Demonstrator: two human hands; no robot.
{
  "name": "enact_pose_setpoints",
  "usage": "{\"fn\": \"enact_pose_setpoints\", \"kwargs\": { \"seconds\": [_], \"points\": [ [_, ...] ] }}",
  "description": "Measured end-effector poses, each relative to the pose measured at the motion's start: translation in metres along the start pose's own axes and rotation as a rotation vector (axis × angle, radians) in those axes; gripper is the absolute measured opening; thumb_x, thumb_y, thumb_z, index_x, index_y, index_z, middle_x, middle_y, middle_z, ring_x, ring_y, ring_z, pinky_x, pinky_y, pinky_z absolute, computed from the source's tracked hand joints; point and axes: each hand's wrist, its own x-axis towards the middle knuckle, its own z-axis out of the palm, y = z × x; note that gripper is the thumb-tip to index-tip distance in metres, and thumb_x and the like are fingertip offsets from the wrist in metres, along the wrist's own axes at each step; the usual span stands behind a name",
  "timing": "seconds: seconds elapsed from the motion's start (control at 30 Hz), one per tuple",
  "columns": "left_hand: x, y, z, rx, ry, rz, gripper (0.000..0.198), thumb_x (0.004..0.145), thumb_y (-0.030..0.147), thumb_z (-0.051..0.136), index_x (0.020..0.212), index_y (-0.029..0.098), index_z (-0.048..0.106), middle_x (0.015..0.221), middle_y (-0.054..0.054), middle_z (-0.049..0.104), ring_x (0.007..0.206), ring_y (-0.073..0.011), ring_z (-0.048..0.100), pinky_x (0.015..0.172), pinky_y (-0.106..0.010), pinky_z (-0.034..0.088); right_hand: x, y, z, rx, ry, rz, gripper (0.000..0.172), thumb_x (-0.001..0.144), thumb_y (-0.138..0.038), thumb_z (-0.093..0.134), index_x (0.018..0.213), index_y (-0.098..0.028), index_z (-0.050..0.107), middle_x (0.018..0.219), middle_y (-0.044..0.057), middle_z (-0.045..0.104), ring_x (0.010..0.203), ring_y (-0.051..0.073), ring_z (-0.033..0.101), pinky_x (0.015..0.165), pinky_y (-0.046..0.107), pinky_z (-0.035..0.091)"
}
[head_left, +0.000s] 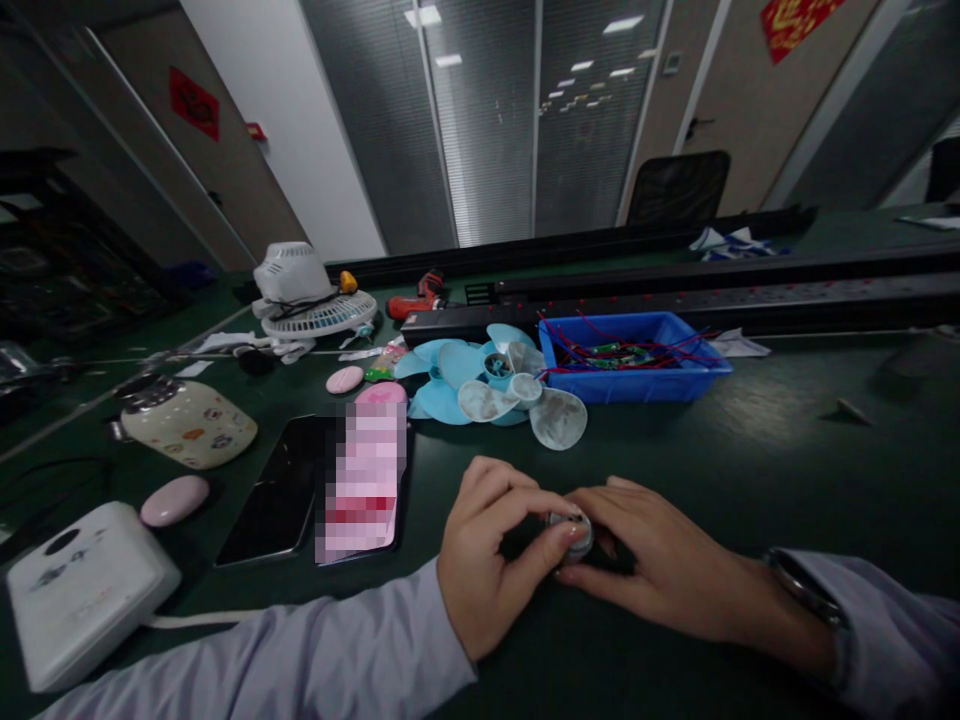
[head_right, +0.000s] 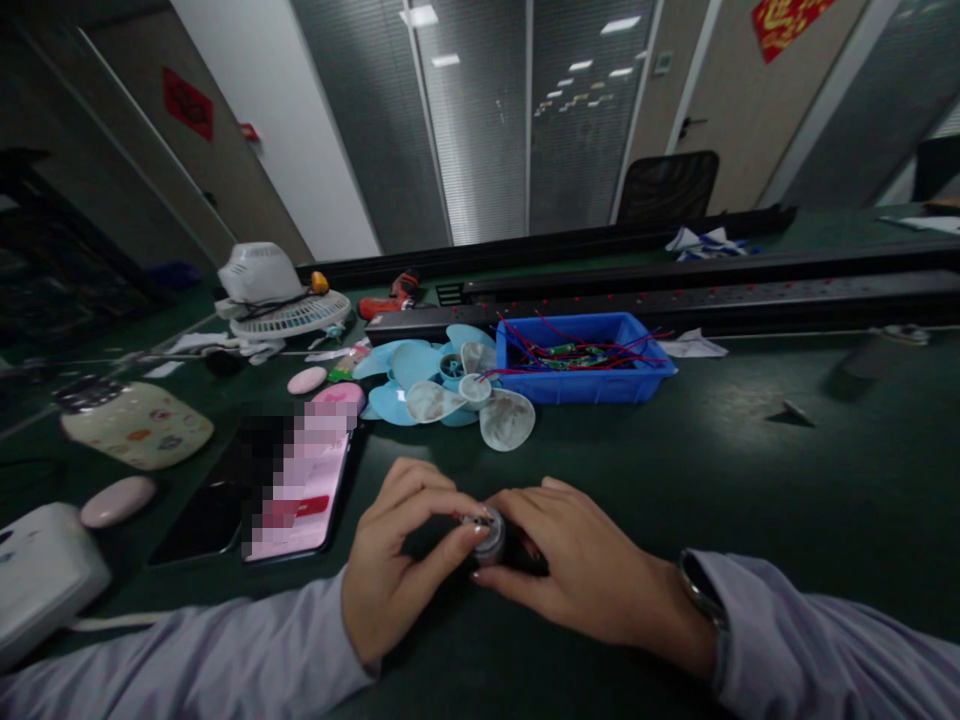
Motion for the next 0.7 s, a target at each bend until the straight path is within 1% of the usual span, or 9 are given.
{"fn": "enact_pose_setpoints", "kwargs": {
  "seconds": [0.13,0.27,0.4,0.43,0.57,0.6,0.63,0.7],
  "points": [
    [0.001,-0.002,-0.001,0.027,-0.029,0.013,0.011,0.083,0.020,0.065,0.092,0.022,0.072,0.079,-0.003,0.060,0.083,-0.0172,0.053,0.074,-0.031,0.043,0.000,-0.001,0.000,0.002,-0.001,-0.002,0.022,0.087,-0.040,0.062,0.094,-0.020,0.056,0.085,0.000,0.063,0.074,0.015,0.055,0.069,0.030,0.036],
    [0.002,-0.003,-0.001,0.013,-0.039,0.003,0.010,0.082,0.021,0.065,0.089,0.022,0.072,0.078,-0.003,0.060,0.082,-0.0178,0.052,0.073,-0.032,0.043,0.000,-0.001,0.000,0.007,0.012,-0.018,0.021,0.087,-0.038,0.062,0.096,-0.020,0.056,0.087,0.000,0.064,0.074,0.015,0.056,0.068,0.030,0.036],
    [0.001,-0.002,0.000,-0.010,-0.035,-0.004,0.008,0.082,0.020,0.066,0.088,0.022,0.071,0.077,-0.002,0.060,0.081,-0.0170,0.053,0.072,-0.031,0.043,-0.001,-0.001,-0.001,0.005,0.009,-0.011,0.020,0.087,-0.039,0.062,0.093,-0.020,0.057,0.083,-0.001,0.063,0.072,0.015,0.056,0.066,0.029,0.035],
    [0.001,-0.002,0.000,-0.017,-0.021,-0.006,0.007,0.082,0.020,0.066,0.088,0.022,0.070,0.077,-0.002,0.060,0.080,-0.0166,0.053,0.071,-0.030,0.042,0.000,-0.002,-0.001,0.003,0.005,-0.005,0.021,0.087,-0.040,0.062,0.092,-0.020,0.057,0.082,-0.001,0.062,0.072,0.015,0.055,0.066,0.029,0.035],
    [-0.003,-0.004,-0.004,-0.018,0.117,-0.006,0.004,0.084,0.021,0.065,0.088,0.022,0.066,0.077,0.000,0.062,0.079,-0.0159,0.052,0.072,-0.030,0.040,0.001,-0.005,-0.004,-0.003,-0.024,0.036,0.026,0.086,-0.044,0.062,0.097,-0.021,0.058,0.083,-0.001,0.062,0.074,0.016,0.056,0.068,0.031,0.036],
    [-0.004,-0.005,-0.006,-0.001,0.133,-0.009,0.005,0.085,0.021,0.065,0.089,0.023,0.065,0.078,0.000,0.062,0.079,-0.0160,0.052,0.073,-0.030,0.040,0.001,-0.005,-0.004,-0.005,-0.032,0.047,0.026,0.086,-0.044,0.062,0.098,-0.021,0.058,0.084,-0.001,0.062,0.075,0.016,0.056,0.069,0.031,0.036],
    [-0.004,-0.008,-0.008,0.023,0.126,-0.022,0.005,0.085,0.020,0.064,0.089,0.023,0.066,0.079,0.000,0.063,0.080,-0.0163,0.053,0.073,-0.030,0.040,0.001,-0.006,-0.005,-0.004,-0.038,0.056,0.027,0.086,-0.044,0.062,0.100,-0.022,0.057,0.086,-0.001,0.063,0.075,0.017,0.056,0.070,0.032,0.036],
    [-0.004,-0.013,-0.012,0.088,0.044,-0.083,0.005,0.085,0.021,0.064,0.088,0.023,0.068,0.078,-0.001,0.063,0.081,-0.0172,0.053,0.073,-0.031,0.040,0.001,-0.007,-0.005,0.003,-0.047,0.067,0.026,0.087,-0.043,0.062,0.103,-0.022,0.057,0.089,-0.001,0.063,0.076,0.017,0.056,0.072,0.033,0.037]
  ]
}}
